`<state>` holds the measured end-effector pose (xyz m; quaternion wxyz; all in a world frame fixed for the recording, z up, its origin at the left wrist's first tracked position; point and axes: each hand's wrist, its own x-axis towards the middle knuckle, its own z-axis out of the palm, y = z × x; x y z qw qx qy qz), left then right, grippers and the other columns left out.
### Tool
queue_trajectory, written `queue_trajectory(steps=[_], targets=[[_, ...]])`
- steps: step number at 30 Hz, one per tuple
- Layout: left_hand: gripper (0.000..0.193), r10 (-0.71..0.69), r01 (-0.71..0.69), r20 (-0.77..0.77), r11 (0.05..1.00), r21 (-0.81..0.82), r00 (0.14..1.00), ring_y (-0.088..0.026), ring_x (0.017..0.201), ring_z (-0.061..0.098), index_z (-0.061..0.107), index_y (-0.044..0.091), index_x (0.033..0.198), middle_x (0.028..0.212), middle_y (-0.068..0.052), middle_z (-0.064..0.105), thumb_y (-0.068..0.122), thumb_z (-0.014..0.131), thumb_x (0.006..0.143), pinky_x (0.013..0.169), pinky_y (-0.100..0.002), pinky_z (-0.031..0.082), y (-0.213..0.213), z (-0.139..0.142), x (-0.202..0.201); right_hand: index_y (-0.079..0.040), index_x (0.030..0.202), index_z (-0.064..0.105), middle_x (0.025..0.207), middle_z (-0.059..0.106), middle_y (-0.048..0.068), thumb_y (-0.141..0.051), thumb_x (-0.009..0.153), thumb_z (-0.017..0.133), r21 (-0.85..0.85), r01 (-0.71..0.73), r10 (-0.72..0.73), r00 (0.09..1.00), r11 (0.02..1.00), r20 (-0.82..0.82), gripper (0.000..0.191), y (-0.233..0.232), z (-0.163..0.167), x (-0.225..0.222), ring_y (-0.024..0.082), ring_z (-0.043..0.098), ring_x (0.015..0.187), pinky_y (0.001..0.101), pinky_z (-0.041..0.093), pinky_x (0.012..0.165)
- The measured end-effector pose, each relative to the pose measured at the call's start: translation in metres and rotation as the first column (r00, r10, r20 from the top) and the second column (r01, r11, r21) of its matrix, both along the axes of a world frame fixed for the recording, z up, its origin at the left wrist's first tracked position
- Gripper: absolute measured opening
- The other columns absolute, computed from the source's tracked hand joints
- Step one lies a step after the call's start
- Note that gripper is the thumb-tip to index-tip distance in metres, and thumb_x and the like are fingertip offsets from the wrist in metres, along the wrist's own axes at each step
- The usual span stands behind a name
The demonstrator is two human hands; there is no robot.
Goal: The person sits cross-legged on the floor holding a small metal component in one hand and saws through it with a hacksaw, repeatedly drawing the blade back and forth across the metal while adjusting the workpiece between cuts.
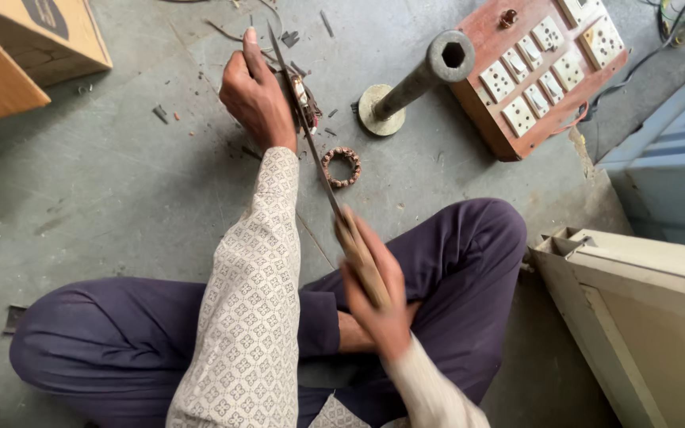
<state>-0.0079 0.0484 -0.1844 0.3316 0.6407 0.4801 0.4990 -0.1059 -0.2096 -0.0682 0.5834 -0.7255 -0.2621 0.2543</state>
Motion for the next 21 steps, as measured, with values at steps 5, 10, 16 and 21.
queue_trajectory(steps=[5,10,16,21], targets=[[0.060,0.013,-0.013,-0.023,1.000,-0.021,1.000,-0.025,0.053,0.030,0.041,-0.003,0.067,0.057,-0.015,0.035,0.040,0.053,0.108,0.055,-0.046,0.028,0.005,-0.004,0.004,0.001,0.147,0.050,0.141,0.065,0.018,0.006,0.092,0.064,-0.053,0.050,-0.047,0.997,0.997,0.059,0.057,0.061,-0.039,0.045,0.026,0.065,0.129,0.0312,0.048,0.108],[0.058,0.051,-0.050,-0.017,0.997,0.059,0.999,-0.020,0.055,0.036,0.047,0.001,0.070,0.060,-0.010,0.042,0.043,0.051,0.109,0.054,-0.043,0.030,0.004,-0.004,0.010,0.006,0.153,0.040,0.158,0.048,0.019,0.009,0.093,0.053,0.014,0.042,-0.040,0.990,0.999,-0.133,0.061,-0.031,-0.023,-0.016,0.025,0.046,0.148,0.0342,0.036,0.120],[0.060,-0.032,0.026,0.105,0.998,0.059,0.994,-0.027,0.053,0.031,0.041,-0.002,0.069,0.058,-0.016,0.035,0.041,0.052,0.109,0.055,-0.045,0.031,0.006,-0.011,0.006,0.005,0.151,0.046,0.150,0.059,0.019,0.009,0.095,0.055,-0.002,0.007,-0.007,1.000,1.000,0.007,0.057,-0.013,-0.011,0.008,0.025,0.057,0.140,0.0317,0.042,0.116],[0.060,-0.072,0.068,0.078,0.996,0.052,0.994,-0.019,0.049,0.042,0.049,0.002,0.066,0.054,-0.007,0.045,0.043,0.050,0.110,0.053,-0.042,0.035,0.006,-0.010,0.012,-0.001,0.150,0.050,0.135,0.069,0.016,0.005,0.094,0.061,-0.039,0.023,-0.022,0.999,0.999,0.039,0.057,0.047,-0.039,0.049,0.024,0.068,0.120,0.0307,0.050,0.104]])
